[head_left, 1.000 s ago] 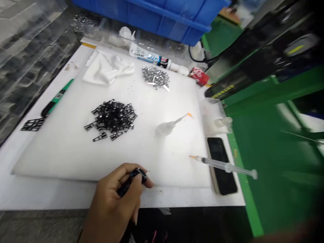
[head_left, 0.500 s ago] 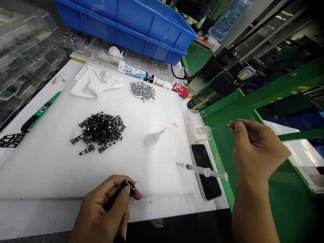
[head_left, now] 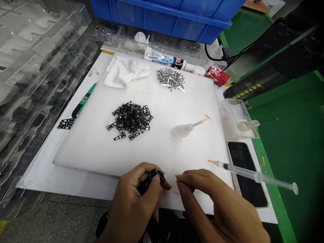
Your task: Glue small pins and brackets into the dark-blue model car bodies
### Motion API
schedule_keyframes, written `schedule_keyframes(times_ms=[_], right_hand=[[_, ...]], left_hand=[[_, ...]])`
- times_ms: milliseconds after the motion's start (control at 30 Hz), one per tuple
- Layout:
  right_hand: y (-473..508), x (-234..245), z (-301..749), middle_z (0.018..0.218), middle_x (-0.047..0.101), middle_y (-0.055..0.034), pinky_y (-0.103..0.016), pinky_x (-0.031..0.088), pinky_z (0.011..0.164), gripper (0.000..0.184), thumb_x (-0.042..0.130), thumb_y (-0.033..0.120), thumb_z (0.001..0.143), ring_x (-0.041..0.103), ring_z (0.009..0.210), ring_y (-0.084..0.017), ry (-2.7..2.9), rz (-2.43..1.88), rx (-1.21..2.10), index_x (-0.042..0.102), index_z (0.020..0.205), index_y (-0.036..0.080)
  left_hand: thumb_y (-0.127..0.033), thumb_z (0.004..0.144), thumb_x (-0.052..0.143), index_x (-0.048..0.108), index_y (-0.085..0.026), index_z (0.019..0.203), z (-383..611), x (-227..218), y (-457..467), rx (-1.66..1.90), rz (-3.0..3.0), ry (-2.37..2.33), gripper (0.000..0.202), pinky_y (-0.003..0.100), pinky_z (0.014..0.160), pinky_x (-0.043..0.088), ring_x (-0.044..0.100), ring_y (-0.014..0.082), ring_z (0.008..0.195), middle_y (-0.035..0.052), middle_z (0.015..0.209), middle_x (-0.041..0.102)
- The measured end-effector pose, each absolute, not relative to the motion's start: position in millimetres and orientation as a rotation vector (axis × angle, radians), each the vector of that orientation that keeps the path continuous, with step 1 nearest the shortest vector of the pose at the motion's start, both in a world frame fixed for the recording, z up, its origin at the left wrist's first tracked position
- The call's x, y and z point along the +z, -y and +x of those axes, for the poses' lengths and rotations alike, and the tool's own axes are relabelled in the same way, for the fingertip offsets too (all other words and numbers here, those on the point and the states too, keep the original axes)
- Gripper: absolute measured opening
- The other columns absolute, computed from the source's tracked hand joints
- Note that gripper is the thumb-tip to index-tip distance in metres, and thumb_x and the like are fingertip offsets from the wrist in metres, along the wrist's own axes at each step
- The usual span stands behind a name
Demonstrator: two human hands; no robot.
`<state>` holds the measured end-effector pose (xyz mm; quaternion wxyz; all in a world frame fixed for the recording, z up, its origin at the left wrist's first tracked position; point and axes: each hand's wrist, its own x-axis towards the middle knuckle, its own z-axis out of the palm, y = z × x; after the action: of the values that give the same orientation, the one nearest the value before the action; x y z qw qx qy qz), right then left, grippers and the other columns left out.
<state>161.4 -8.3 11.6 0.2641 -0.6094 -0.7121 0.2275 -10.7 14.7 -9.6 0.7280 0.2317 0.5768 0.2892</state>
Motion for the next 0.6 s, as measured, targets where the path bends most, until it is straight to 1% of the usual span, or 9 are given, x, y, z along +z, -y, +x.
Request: schedule_keyframes(times_ms=[67,133,233,333,467,600], right_hand=[[-1.4,9.0,149.6,0.097,0.067,0.0017,-0.017,0.056,0.069,0.014,0.061,0.022,0.097,0.066,0.083,-0.010,1.929,-1.550,0.785,0.062,0.109,0.029],[-9.4,7.0,145.0,0.099,0.065,0.0013,-0.015,0.055,0.074,0.015,0.060,0.018,0.098,0.064,0.086,-0.008,1.945,-1.505,0.849,0.060,0.110,0.027],[-15.2,5.2,145.5,0.103,0.063,-0.0009,-0.018,0.054,0.080,0.016,0.057,0.015,0.098,0.062,0.093,-0.010,2.020,-1.485,0.883,0.059,0.111,0.025],[-17.6,5.0,148.5,0.106,0.061,-0.0014,-0.022,0.053,0.081,0.017,0.054,0.014,0.100,0.061,0.094,-0.011,2.112,-1.501,0.922,0.057,0.111,0.025],[-21.9,6.8,150.9,0.107,0.059,-0.0021,-0.026,0.053,0.076,0.015,0.052,0.014,0.101,0.061,0.087,-0.012,2.249,-1.498,0.939,0.054,0.111,0.025],[-27.8,9.9,149.3,0.099,0.058,-0.0040,-0.032,0.053,0.067,0.010,0.052,0.012,0.098,0.059,0.079,-0.017,2.452,-1.436,0.790,0.053,0.101,0.021]], left_hand=[[-0.038,0.092,0.064,0.065,-0.020,0.086,-10.0,-10.4,-13.7,0.651,0.511,-1.262,0.019,0.016,0.044,0.037,0.044,0.0068,0.041,-0.0074,0.045,0.050],[-0.035,0.092,0.064,0.066,-0.020,0.091,-9.5,-11.3,-12.6,0.663,0.525,-1.254,0.015,0.016,0.044,0.037,0.044,0.0064,0.042,-0.0074,0.048,0.052],[-0.032,0.091,0.063,0.069,-0.021,0.098,-9.4,-11.9,-11.6,0.681,0.546,-1.265,0.014,0.017,0.045,0.038,0.046,0.0070,0.044,-0.0065,0.053,0.055],[-0.033,0.092,0.061,0.071,-0.020,0.100,-9.9,-11.1,-11.8,0.679,0.597,-1.256,0.018,0.019,0.048,0.041,0.050,0.0085,0.046,-0.0051,0.055,0.058],[-0.036,0.094,0.060,0.072,-0.021,0.106,-11.5,-10.0,-12.1,0.653,0.648,-1.254,0.023,0.019,0.054,0.046,0.055,0.0101,0.052,-0.0047,0.054,0.059],[-0.035,0.096,0.057,0.072,-0.021,0.111,-13.5,-10.4,-11.8,0.617,0.735,-1.262,0.026,0.021,0.060,0.050,0.063,0.0126,0.060,-0.0022,0.062,0.066]])
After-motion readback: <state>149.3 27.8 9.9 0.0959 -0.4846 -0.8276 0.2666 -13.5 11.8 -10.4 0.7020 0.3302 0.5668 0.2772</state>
